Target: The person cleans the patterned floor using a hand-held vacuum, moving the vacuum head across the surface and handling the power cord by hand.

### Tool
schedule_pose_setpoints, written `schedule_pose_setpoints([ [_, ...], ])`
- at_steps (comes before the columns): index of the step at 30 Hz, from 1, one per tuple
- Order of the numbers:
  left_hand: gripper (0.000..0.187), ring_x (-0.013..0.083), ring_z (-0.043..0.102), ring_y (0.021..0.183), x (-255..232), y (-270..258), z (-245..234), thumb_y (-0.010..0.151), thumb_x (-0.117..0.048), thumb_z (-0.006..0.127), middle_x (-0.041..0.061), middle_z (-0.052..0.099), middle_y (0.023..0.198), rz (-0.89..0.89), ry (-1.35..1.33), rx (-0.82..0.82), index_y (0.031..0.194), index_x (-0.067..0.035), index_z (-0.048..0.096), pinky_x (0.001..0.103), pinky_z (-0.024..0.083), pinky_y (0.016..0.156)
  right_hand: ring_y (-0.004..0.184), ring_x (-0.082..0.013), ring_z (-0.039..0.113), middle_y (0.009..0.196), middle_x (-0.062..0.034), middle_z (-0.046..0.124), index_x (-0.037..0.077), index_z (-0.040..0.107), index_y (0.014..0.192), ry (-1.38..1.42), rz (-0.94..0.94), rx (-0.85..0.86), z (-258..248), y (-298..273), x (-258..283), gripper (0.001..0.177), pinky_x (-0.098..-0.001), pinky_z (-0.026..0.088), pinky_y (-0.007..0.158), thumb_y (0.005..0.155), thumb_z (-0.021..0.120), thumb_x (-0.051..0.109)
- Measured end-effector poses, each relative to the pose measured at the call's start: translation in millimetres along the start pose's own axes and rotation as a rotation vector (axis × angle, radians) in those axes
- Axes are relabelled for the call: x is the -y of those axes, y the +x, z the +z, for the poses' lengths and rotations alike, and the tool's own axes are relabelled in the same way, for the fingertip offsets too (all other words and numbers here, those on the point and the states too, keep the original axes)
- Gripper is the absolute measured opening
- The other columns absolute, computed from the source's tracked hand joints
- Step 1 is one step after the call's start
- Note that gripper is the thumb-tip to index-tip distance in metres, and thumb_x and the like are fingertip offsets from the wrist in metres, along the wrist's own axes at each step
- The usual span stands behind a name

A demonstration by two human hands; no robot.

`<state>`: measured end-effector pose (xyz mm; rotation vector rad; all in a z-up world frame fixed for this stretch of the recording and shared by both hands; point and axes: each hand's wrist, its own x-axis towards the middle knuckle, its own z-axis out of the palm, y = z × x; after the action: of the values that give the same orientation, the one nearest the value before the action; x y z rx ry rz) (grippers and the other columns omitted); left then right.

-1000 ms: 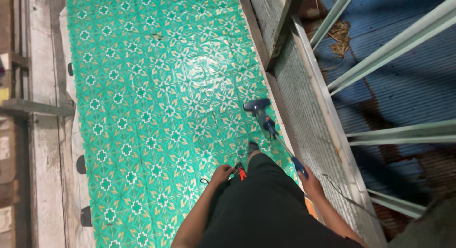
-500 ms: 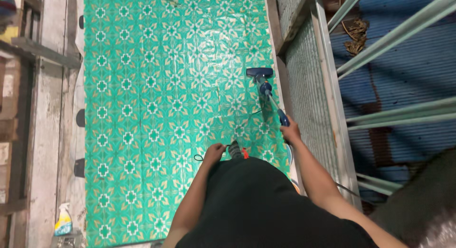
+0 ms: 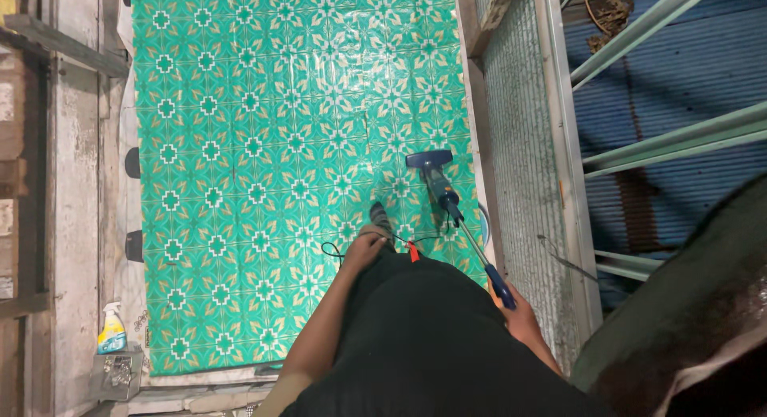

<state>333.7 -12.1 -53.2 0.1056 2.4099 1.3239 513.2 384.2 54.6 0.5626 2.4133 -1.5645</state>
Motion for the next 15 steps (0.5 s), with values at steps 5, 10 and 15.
schedule_pose_setpoints([
  [5,0.038,0.0362,0.069,0.098,-6,20,-6,0.094,-0.044,0.062,0.017,0.074,0.101,-0.073,0.04,0.081,0.103,-0.011,0.077,0.044,0.053,0.084,0.042,-0.0104,0.044,0.056,-0.0044,0.051,0.021,0.061,0.143,-0.15,0.349,-0.036,-10,16,16,0.052,-0.0318,0.037,0.04,0.094,0.068,0.037],
  [10,0.042,0.0361,0.071,0.093,-13,59,-32,0.094,-0.046,0.064,0.019,0.075,0.096,-0.065,0.072,0.151,0.096,-0.007,0.077,0.044,0.054,0.081,0.037,-0.0171,0.042,0.053,-0.0051,0.047,0.027,0.057,0.146,-0.189,0.488,-0.015,-6,108,55,0.054,-0.0377,0.034,0.037,0.095,0.06,0.044],
  [15,0.04,0.0354,0.072,0.089,-8,110,-68,0.092,-0.044,0.065,0.018,0.074,0.093,-0.042,0.003,0.122,0.099,-0.006,0.078,0.043,0.054,0.079,0.035,-0.0161,0.043,0.051,-0.0058,0.048,0.023,0.058,0.145,-0.173,0.288,0.019,16,236,104,0.053,-0.0369,0.034,0.036,0.096,0.062,0.042],
])
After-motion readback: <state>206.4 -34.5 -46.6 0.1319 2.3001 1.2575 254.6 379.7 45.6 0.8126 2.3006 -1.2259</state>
